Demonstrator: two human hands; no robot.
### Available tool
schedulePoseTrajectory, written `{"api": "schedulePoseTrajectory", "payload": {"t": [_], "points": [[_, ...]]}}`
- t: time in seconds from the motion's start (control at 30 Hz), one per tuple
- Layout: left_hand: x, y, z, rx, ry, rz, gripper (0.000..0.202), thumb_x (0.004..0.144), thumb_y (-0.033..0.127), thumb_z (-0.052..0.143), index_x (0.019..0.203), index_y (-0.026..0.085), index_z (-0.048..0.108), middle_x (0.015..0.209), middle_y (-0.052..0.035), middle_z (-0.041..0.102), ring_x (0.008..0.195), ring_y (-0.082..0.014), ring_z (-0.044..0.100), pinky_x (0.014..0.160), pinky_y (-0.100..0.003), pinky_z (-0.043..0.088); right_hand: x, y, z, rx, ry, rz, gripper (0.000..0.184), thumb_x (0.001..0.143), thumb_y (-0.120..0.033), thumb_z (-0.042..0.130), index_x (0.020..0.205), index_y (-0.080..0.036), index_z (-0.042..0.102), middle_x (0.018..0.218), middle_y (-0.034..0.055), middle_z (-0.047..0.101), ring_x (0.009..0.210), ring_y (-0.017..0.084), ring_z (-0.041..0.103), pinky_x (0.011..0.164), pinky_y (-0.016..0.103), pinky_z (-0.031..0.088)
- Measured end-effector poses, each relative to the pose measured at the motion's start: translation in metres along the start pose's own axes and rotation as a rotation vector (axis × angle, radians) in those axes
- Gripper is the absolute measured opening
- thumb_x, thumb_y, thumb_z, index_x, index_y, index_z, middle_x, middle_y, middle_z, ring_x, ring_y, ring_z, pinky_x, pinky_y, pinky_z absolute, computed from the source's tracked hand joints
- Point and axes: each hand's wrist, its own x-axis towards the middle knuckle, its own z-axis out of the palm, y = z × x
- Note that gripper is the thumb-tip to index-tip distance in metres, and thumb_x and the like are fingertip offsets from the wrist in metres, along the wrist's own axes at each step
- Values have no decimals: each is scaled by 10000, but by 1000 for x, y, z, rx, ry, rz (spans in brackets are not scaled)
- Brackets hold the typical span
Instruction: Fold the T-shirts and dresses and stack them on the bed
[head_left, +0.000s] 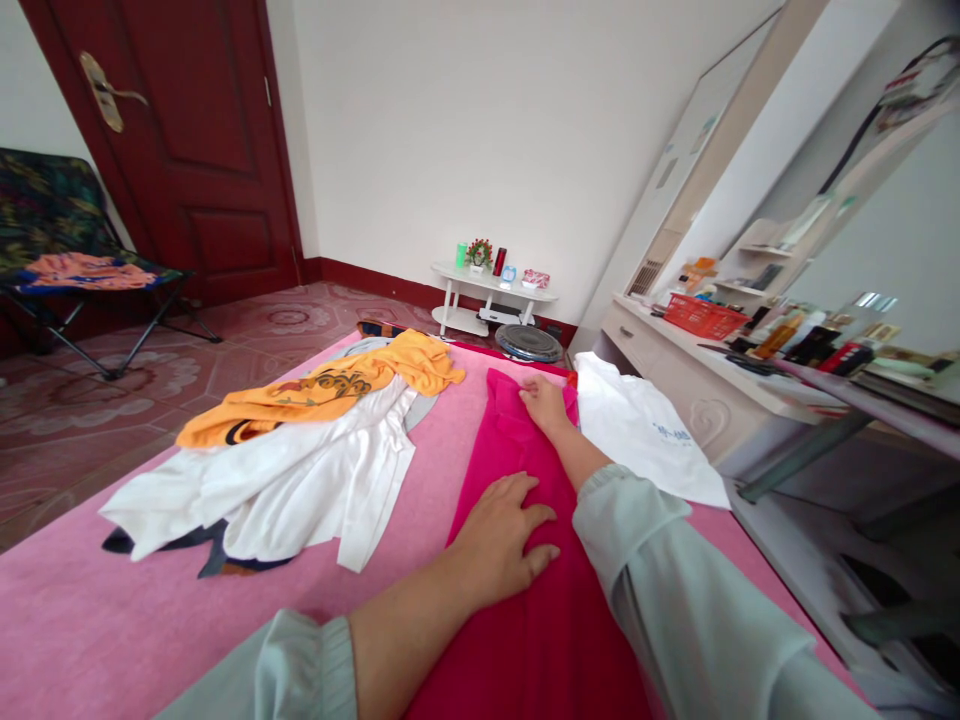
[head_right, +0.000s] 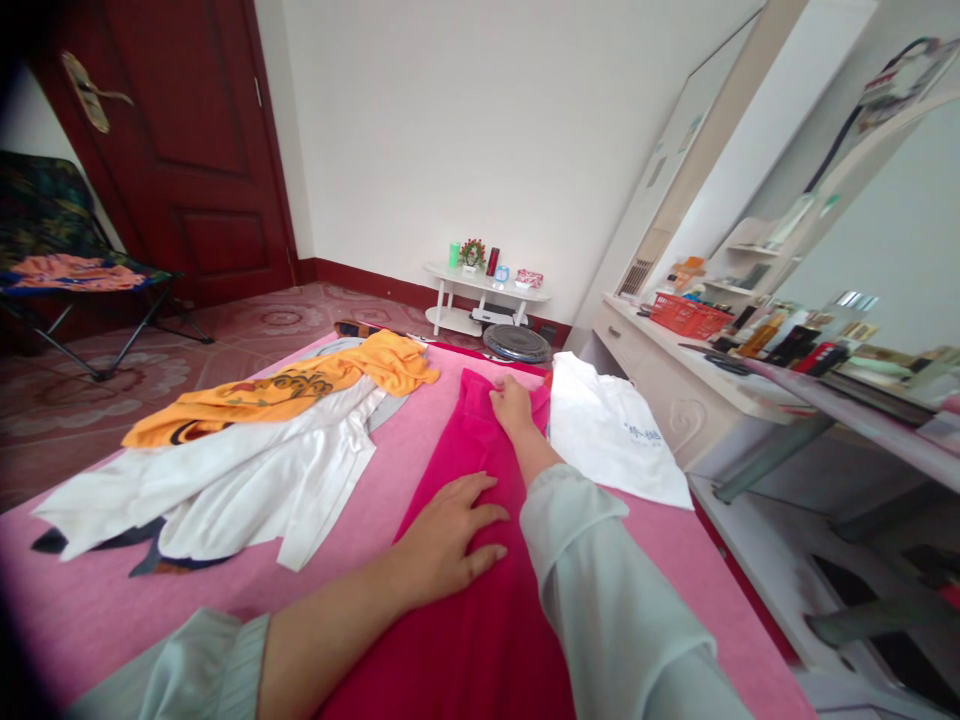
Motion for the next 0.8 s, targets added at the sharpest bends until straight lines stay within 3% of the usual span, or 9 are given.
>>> {"api": "schedulePoseTrajectory", "payload": {"t": [0.1, 0.2, 0.3, 0.37, 0.43, 0.57, 0.67, 0.73, 0.8], "points": [[0, 0, 0, -9, 11, -4, 398, 816, 451, 576, 1162, 256, 606, 1367, -86, 444, 1275, -293, 383, 1071, -454, 317, -14, -4, 0, 31, 24, -61, 330, 897, -233, 434, 1195, -143, 541, 1175, 80, 631, 1061, 137, 577, 938, 238, 404], [2, 2, -1, -26, 68, -44, 410, 848, 482, 525, 1164, 232, 599, 1325, -102, 484, 1220, -279, 442, 1040, -440, 359, -34, -4, 4, -55, 75, -104, 433, 945, -337, 322, 1316, -154, 452, 1330, 108, 520, 1244, 201, 443, 1076, 383, 270], [3, 4, -2, -29, 129, -85, 355, 891, 429, 473, 1129, 205, 612, 1258, -107, 533, 1161, -254, 489, 1011, -424, 389, -47, -2, 10, -209, -161, -135, 574, 933, -485, 297, 1404, -161, 347, 1472, 115, 333, 1374, 261, 235, 1105, 519, 126], [4, 4, -3, -20, 131, -80, 328, 897, 400, 473, 1103, 196, 625, 1229, -103, 550, 1142, -245, 502, 1003, -417, 396, -49, -1, 10, -229, -336, -150, 652, 906, -551, 319, 1426, -158, 309, 1503, 114, 263, 1391, 278, 186, 1099, 539, 121], [3, 4, -3, -16, 124, -79, 325, 895, 397, 481, 1097, 193, 633, 1220, -103, 553, 1135, -243, 507, 997, -408, 402, -47, 2, 6, -174, -341, -175, 628, 904, -537, 334, 1407, -162, 349, 1479, 108, 320, 1365, 264, 259, 1099, 492, 179], [3, 3, -3, -18, 129, -92, 334, 898, 397, 476, 1108, 192, 636, 1210, -103, 558, 1136, -235, 508, 999, -389, 403, -41, 16, -12, -81, 57, -86, 397, 911, -288, 337, 1213, -146, 551, 1223, 113, 592, 1138, 211, 528, 990, 341, 369], [4, 2, -3, -13, 136, -90, 326, 892, 403, 484, 1095, 200, 640, 1205, -98, 561, 1132, -234, 507, 997, -392, 404, -31, 36, -22, -71, 246, 102, 370, 848, -210, 412, 1180, -133, 559, 997, 110, 675, 957, 227, 613, 871, 344, 446], [5, 2, -2, -15, 140, -93, 320, 890, 403, 488, 1083, 202, 645, 1202, -95, 564, 1127, -233, 510, 990, -390, 408, -20, 48, -23, -7, 194, 160, 422, 816, -212, 482, 1226, -125, 524, 875, 85, 693, 871, 222, 635, 828, 346, 467], [5, 1, -2, -24, 142, -97, 315, 891, 399, 486, 1075, 202, 651, 1196, -92, 570, 1122, -233, 513, 988, -388, 410, -10, 57, -18, 99, 35, 124, 502, 782, -189, 533, 1277, -124, 484, 866, 67, 701, 838, 200, 645, 822, 340, 479]]}}
